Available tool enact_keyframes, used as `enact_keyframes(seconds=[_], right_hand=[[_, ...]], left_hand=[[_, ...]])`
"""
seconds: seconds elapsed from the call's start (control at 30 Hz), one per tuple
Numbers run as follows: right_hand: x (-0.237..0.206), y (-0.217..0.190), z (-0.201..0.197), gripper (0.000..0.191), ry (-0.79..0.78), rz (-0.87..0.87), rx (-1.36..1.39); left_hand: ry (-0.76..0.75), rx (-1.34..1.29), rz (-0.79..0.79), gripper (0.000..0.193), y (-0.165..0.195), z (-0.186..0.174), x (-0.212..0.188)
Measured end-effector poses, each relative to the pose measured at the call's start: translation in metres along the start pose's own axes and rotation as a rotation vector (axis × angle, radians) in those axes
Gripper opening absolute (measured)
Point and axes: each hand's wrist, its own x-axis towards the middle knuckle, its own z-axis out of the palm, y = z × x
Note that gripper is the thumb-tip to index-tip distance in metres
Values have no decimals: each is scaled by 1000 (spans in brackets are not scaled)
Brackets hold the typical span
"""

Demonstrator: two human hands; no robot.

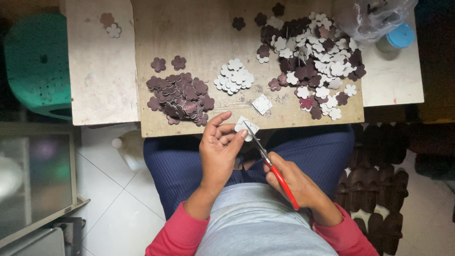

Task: The person sits on the floor and uses red-handled scissors to cut flower-shaped pieces from white paper. They trim the edges of each piece and place the finished shapes on a wooden board alongside other cut pieces.

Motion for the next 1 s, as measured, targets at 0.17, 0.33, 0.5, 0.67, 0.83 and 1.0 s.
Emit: enact_keyframes(seconds=[0.17,0.33,0.5,0.67,0.83,1.0], right_hand=[[-1,0,2,33,-4,-43,69],[0,-1,4,38,-16,-36,165],[0,-1,4,37,-9,-9,131],[0,-3,2,37,-5,-48,77],[1,-3,1,38,-9,-36,48],[0,0,0,42,3,-60,24]], left_hand=[[10,15,-9,52,-2,3,-2],[-2,31,18,52,-4,8,-7],[-3,35,4,52,-2,7,-6],[-21,29,-27,55,3,4,-3],[-34,49,-20,54,5,2,-1],[-36,52,-27,53,4,1,0]])
